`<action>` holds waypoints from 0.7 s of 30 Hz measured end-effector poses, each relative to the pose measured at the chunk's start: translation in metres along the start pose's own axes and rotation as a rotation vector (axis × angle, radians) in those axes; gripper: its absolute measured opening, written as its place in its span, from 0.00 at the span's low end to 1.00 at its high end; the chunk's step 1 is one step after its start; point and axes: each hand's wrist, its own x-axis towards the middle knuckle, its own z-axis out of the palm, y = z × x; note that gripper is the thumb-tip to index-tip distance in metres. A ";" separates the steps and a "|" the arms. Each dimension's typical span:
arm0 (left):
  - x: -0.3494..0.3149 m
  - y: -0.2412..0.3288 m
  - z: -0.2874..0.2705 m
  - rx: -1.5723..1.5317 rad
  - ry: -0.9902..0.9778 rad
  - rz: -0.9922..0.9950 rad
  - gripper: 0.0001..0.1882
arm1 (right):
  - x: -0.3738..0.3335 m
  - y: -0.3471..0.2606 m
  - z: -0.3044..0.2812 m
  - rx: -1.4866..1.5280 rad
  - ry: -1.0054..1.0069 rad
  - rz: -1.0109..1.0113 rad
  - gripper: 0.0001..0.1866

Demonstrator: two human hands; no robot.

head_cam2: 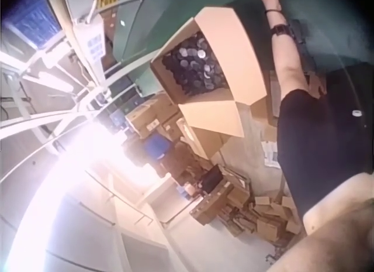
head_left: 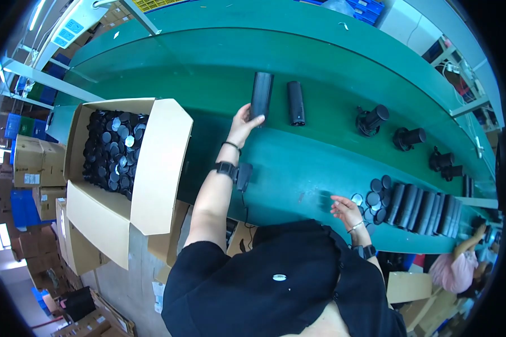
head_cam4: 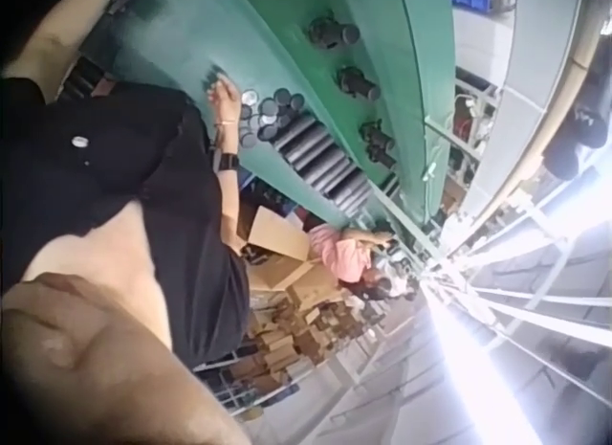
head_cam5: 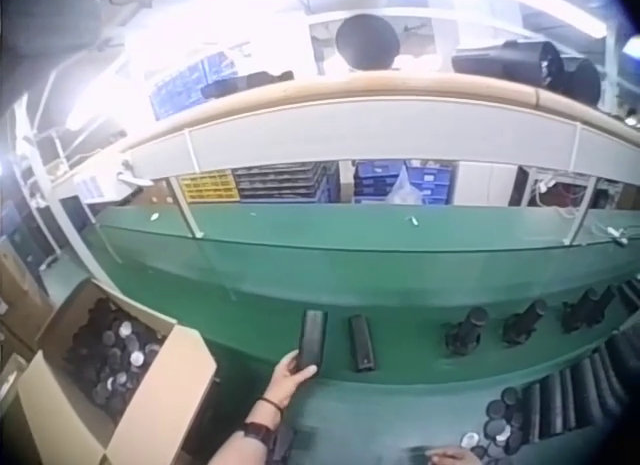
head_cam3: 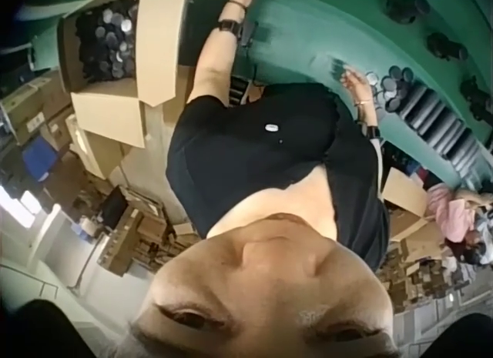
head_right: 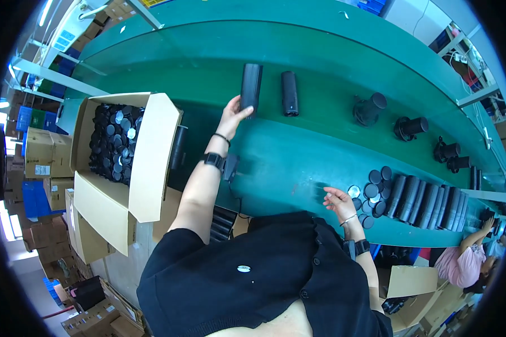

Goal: The person fits caps onto black cylinders and places them on a table, then inserts these cylinders into larger black housings before packing the finished units into a box.

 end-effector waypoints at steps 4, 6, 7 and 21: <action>0.060 -0.027 -0.028 0.815 0.338 -0.029 0.40 | -0.002 0.003 0.004 -0.048 0.014 0.020 0.14; 0.073 -0.026 -0.019 0.944 0.380 -0.095 0.38 | -0.001 0.004 -0.001 -0.074 0.030 0.001 0.15; 0.076 -0.026 -0.017 1.074 0.439 -0.167 0.36 | -0.002 0.006 -0.004 -0.074 0.031 0.001 0.15; -0.069 0.021 -0.122 1.573 0.950 -0.477 0.34 | -0.031 0.046 -0.080 -0.258 0.230 -0.037 0.14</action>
